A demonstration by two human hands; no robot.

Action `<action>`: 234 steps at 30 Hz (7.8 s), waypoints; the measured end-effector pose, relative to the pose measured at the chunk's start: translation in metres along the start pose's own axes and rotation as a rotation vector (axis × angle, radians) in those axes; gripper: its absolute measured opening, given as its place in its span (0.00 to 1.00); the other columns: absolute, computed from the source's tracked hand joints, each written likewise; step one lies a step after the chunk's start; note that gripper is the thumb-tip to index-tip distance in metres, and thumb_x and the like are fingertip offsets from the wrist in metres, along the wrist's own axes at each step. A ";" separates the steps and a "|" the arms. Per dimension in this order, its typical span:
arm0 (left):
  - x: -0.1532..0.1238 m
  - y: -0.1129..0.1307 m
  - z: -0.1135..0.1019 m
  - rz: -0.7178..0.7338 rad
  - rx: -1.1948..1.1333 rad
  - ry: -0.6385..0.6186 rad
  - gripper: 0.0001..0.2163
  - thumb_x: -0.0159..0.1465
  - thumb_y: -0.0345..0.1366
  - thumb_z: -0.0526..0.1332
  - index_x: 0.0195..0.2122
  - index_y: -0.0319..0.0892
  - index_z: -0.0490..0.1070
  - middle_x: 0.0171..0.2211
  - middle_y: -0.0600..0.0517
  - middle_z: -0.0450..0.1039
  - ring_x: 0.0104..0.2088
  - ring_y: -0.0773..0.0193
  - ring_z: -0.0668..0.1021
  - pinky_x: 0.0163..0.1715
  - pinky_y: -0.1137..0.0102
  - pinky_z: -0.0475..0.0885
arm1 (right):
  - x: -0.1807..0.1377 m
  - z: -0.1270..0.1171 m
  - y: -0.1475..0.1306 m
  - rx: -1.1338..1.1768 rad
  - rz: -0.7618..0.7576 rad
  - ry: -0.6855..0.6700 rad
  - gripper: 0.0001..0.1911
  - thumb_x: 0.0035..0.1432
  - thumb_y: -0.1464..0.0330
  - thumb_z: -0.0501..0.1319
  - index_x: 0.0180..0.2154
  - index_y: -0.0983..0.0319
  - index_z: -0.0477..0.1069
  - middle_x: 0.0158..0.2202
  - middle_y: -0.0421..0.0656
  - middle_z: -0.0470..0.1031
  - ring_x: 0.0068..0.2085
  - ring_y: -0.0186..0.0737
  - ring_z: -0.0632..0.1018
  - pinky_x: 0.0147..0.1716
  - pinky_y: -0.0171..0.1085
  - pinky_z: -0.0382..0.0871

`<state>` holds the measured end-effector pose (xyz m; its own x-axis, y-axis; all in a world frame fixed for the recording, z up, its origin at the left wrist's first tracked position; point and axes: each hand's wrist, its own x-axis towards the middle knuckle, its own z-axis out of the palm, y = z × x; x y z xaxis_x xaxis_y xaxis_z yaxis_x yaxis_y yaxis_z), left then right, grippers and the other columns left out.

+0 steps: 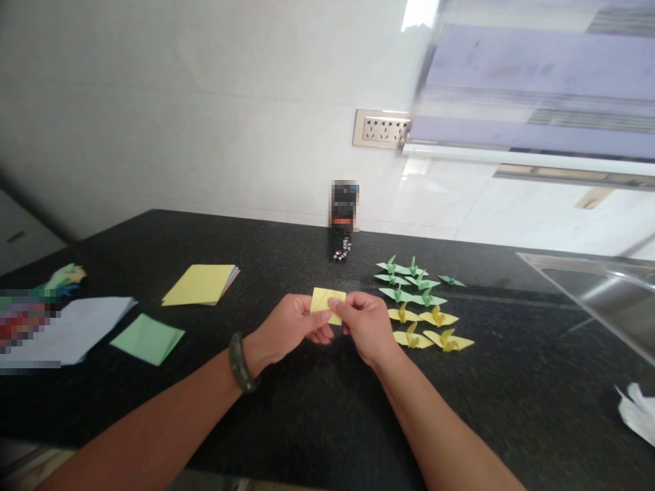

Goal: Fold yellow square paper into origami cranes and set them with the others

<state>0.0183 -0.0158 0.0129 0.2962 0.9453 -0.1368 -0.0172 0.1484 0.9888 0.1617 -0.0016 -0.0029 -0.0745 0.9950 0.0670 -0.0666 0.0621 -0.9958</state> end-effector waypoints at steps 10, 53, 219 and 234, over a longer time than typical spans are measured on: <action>-0.001 0.002 -0.019 -0.062 -0.099 -0.334 0.14 0.54 0.38 0.64 0.40 0.37 0.73 0.42 0.41 0.75 0.40 0.62 0.78 0.35 0.73 0.70 | 0.003 -0.001 -0.013 0.153 0.078 0.056 0.20 0.35 0.63 0.70 0.12 0.63 0.61 0.10 0.33 0.58 0.14 0.25 0.58 0.13 0.28 0.51; 0.011 -0.002 -0.016 -0.067 -0.283 0.036 0.26 0.57 0.56 0.52 0.29 0.33 0.72 0.27 0.43 0.76 0.26 0.63 0.78 0.25 0.72 0.69 | 0.000 -0.015 -0.007 -0.666 -0.954 0.104 0.10 0.53 0.75 0.59 0.36 0.58 0.75 0.35 0.45 0.76 0.36 0.38 0.76 0.34 0.37 0.72; 0.002 0.003 -0.001 0.267 -0.227 0.288 0.12 0.46 0.40 0.66 0.17 0.38 0.68 0.16 0.55 0.67 0.19 0.72 0.68 0.22 0.75 0.64 | -0.014 0.021 -0.002 0.139 -0.208 -0.076 0.30 0.45 0.69 0.66 0.48 0.56 0.55 0.25 0.35 0.75 0.27 0.36 0.76 0.28 0.35 0.69; 0.006 -0.001 -0.005 0.174 -0.466 0.150 0.13 0.47 0.36 0.68 0.33 0.35 0.75 0.28 0.49 0.75 0.30 0.66 0.75 0.33 0.70 0.71 | -0.011 0.021 0.002 0.108 -0.175 -0.021 0.23 0.41 0.66 0.68 0.39 0.58 0.60 0.23 0.36 0.74 0.23 0.33 0.73 0.23 0.33 0.67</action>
<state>0.0152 -0.0085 0.0106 0.1119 0.9936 -0.0136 -0.4876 0.0668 0.8705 0.1417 -0.0142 -0.0041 -0.0730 0.9678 0.2409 -0.1866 0.2241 -0.9565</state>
